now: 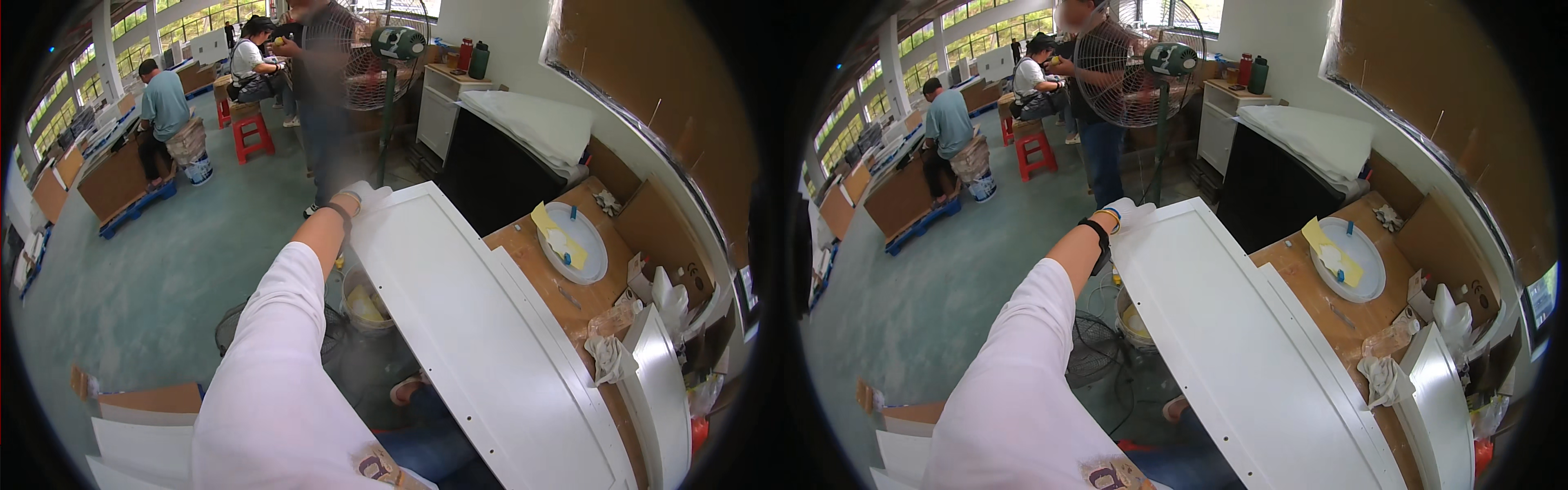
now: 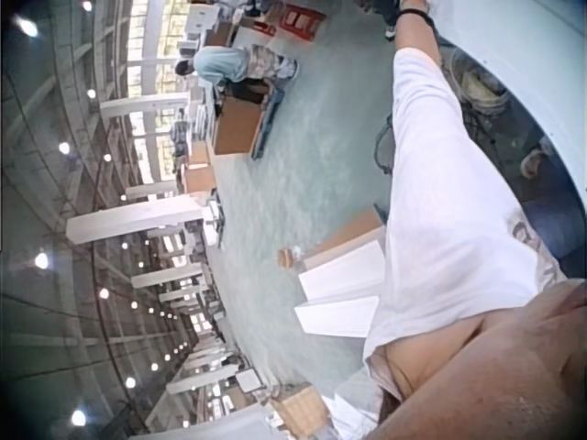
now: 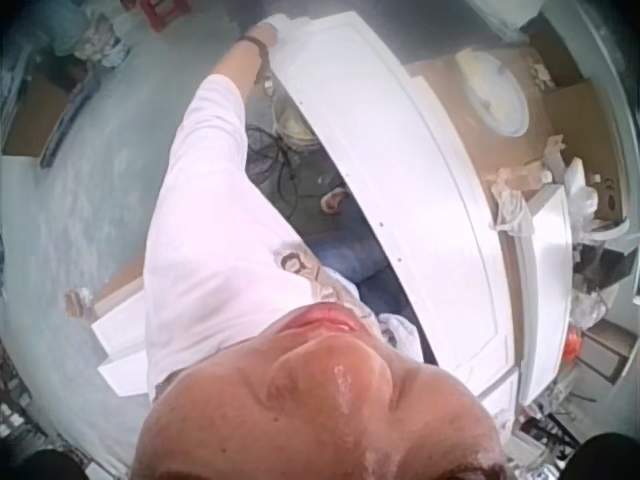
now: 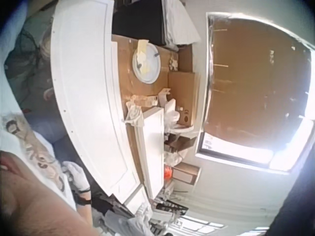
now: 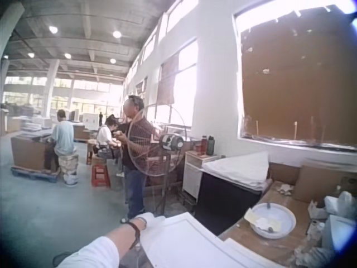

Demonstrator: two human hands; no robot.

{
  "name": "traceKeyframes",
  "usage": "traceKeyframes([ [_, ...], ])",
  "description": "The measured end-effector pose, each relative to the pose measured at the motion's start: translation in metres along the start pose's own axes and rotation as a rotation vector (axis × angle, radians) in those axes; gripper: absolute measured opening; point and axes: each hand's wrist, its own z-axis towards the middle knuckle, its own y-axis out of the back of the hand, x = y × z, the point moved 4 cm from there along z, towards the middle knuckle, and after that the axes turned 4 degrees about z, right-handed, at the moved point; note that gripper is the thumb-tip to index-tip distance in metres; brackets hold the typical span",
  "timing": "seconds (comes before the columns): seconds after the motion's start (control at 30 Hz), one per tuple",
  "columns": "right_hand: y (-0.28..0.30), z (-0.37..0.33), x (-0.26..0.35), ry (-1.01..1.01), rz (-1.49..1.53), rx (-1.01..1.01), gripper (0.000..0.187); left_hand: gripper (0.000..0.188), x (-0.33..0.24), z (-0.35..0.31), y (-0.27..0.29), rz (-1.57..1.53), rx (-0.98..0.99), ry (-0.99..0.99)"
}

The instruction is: The worker is using a blue sanding block to smooth the edges and surfaces of white cabinet panels, then wipes them with a cloth to remove dust.

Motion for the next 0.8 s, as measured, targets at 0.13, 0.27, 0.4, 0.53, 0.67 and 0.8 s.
traceKeyframes([
  [0.13, 0.003, 0.012, -0.058, -0.008, 0.577, -0.091, 0.031, 0.070, 0.026, -0.015, 0.013, 0.031, -0.008, 0.011],
  [0.27, -0.006, 0.028, -0.088, 0.195, 0.933, -0.007, 0.049, 0.072, 0.041, -0.047, 0.019, -0.029, 0.024, 0.002],
  [0.4, -0.006, 0.047, -0.105, 0.234, 1.145, 0.143, 0.044, 0.072, 0.079, -0.055, 0.023, -0.087, -0.086, 0.009],
  [0.53, -0.016, 0.048, -0.106, 0.233, 1.309, -0.085, 0.029, 0.073, 0.087, -0.089, 0.026, -0.122, -0.050, -0.016],
  [0.67, -0.021, 0.040, -0.098, 0.264, 1.334, -0.139, 0.023, 0.074, 0.098, -0.114, 0.028, -0.182, -0.055, 0.008],
  [0.8, -0.021, 0.039, -0.104, 0.341, 1.249, -0.228, 0.019, 0.074, 0.116, -0.122, 0.024, -0.209, -0.054, 0.013],
])
